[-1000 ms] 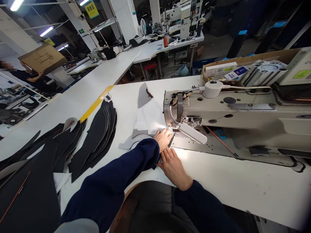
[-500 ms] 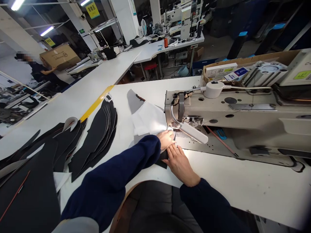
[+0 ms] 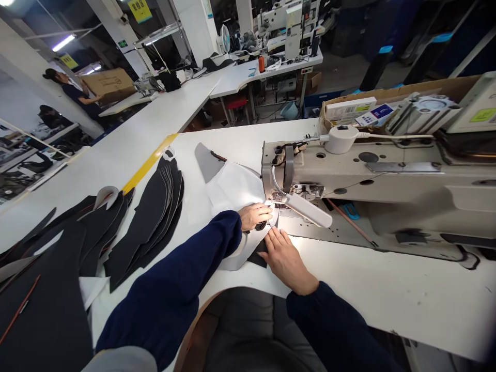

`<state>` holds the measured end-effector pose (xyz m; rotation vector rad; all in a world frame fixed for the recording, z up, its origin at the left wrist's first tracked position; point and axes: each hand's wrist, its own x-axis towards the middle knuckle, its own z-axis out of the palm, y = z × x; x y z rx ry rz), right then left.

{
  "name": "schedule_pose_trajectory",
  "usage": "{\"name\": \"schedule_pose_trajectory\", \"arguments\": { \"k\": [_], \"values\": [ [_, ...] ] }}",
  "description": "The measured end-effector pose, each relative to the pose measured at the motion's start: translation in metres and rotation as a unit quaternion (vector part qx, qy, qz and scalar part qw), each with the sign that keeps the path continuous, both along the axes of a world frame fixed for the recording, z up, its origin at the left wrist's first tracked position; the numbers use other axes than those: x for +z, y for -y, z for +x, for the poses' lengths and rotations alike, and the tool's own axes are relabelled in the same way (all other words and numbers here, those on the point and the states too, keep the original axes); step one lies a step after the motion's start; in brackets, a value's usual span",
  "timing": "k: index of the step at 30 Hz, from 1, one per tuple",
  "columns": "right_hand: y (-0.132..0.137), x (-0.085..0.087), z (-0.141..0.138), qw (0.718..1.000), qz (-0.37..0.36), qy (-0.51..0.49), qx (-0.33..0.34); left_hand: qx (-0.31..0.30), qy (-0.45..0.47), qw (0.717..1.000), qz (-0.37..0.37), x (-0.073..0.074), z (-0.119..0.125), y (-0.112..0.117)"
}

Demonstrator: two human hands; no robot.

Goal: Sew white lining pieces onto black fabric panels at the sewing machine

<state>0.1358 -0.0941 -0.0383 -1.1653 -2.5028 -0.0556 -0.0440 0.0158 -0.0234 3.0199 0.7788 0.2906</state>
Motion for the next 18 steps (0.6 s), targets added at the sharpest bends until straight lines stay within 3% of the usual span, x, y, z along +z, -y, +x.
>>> {"name": "schedule_pose_trajectory", "arguments": {
  "k": [4, 8, 11, 15, 18],
  "values": [
    [0.000, -0.002, 0.000, 1.000, 0.015, -0.005, -0.008, 0.061, 0.053, 0.996, -0.031, 0.003, 0.005, 0.007],
    [0.010, -0.001, -0.002, 1.000, 0.020, 0.002, 0.016, 0.221, 0.148, 0.961, -0.080, 0.012, 0.020, 0.020],
    [0.016, 0.000, -0.004, 1.000, 0.012, 0.009, 0.026, 0.334, 0.136, 0.924, -0.129, 0.023, 0.033, 0.022],
    [0.016, 0.002, -0.006, 1.000, 0.003, 0.011, 0.029, 0.353, 0.037, 0.913, -0.200, 0.035, 0.044, 0.013],
    [0.014, 0.004, -0.007, 0.999, 0.000, 0.011, 0.036, 0.352, 0.049, 0.901, -0.247, 0.038, 0.045, 0.011]
  ]
}}
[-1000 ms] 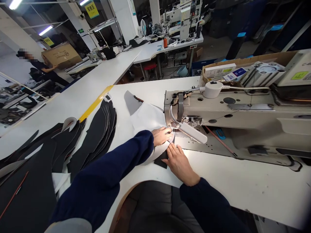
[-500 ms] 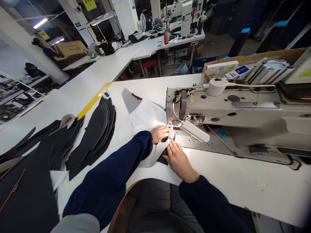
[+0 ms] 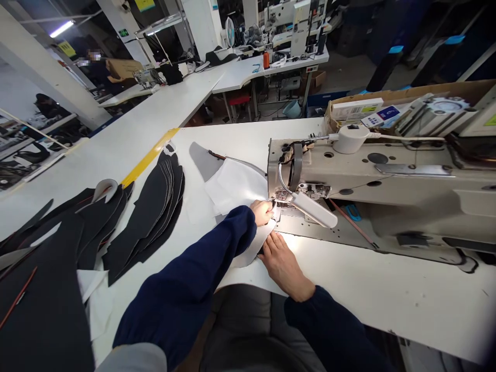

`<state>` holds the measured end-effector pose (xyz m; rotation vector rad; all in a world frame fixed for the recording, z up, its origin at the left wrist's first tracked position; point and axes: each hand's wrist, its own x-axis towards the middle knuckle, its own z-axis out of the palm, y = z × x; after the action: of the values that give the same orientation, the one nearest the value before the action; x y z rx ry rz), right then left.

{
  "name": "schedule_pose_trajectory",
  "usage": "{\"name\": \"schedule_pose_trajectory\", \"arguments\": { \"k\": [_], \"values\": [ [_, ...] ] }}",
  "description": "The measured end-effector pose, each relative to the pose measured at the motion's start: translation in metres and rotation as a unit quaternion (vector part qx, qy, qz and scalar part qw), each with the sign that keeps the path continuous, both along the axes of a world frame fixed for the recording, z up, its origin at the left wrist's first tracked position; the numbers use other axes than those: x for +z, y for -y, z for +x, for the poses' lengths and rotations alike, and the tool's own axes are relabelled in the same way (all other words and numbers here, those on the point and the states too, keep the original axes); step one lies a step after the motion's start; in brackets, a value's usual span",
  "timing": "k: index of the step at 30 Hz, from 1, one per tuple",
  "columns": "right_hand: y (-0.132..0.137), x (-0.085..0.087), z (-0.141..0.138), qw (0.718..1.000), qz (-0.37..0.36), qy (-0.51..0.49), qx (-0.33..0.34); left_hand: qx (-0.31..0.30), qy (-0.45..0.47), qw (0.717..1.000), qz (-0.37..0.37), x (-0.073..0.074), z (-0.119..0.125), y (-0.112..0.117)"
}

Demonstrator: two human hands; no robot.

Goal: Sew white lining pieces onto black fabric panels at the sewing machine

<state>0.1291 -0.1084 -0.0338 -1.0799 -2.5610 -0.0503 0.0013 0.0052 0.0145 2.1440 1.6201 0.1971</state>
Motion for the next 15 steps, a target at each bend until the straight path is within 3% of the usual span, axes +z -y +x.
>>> {"name": "schedule_pose_trajectory", "arguments": {
  "k": [5, 10, 15],
  "values": [
    [-0.004, -0.003, -0.002, 1.000, 0.005, -0.010, -0.001, 0.013, 0.049, 0.999, -0.004, -0.002, -0.001, 0.002],
    [-0.015, -0.007, -0.003, 1.000, 0.007, 0.005, -0.015, 0.005, 0.018, 0.998, 0.062, -0.008, 0.001, -0.008],
    [-0.023, -0.007, -0.004, 0.999, 0.001, 0.021, -0.024, -0.016, -0.002, 0.998, 0.059, -0.014, -0.002, -0.019]
  ]
}}
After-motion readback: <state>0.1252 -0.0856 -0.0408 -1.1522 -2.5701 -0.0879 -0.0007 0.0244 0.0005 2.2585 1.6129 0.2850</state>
